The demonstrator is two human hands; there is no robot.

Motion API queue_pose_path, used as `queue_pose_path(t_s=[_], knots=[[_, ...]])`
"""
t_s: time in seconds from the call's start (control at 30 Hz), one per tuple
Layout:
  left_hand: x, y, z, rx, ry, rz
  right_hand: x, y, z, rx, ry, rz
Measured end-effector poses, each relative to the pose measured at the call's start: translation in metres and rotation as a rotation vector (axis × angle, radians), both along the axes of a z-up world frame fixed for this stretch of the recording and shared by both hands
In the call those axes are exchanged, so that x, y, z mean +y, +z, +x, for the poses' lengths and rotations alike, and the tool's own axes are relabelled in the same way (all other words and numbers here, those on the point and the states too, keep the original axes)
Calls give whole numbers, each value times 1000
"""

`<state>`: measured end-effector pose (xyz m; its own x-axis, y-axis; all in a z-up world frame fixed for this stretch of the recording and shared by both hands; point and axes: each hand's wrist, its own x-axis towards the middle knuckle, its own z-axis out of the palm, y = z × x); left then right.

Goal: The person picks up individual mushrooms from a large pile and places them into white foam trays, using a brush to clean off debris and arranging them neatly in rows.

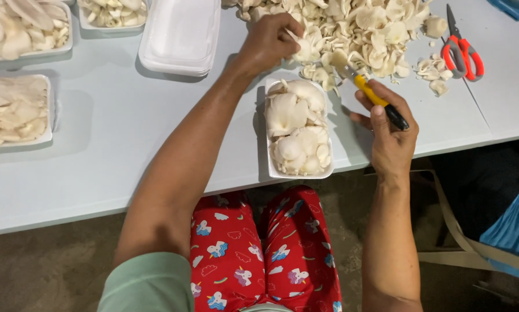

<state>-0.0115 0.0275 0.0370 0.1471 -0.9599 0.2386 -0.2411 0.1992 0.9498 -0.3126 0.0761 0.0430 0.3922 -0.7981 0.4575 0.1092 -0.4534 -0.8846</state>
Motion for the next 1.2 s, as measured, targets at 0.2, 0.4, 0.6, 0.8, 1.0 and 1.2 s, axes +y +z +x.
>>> queue_pose_path(t_s=[0.2, 0.4, 0.6, 0.8, 1.0, 1.2], knots=[[29, 37, 2, 61, -36, 17, -3, -1, -1, 21, 16, -7], [50, 81, 5, -2, -32, 154, 2, 7, 2, 21, -3, 3], [101, 108, -27, -250, -491, -206, -2, 3, 0, 10, -11, 26], [129, 95, -52, -118, -397, 12, -3, 0, 0, 1, -7, 28], [122, 88, -57, -383, -117, 5, -2, 1, 1, 1, -39, 48], [124, 91, -49, -363, 99, -118, -3, -1, 0, -14, -36, 51]])
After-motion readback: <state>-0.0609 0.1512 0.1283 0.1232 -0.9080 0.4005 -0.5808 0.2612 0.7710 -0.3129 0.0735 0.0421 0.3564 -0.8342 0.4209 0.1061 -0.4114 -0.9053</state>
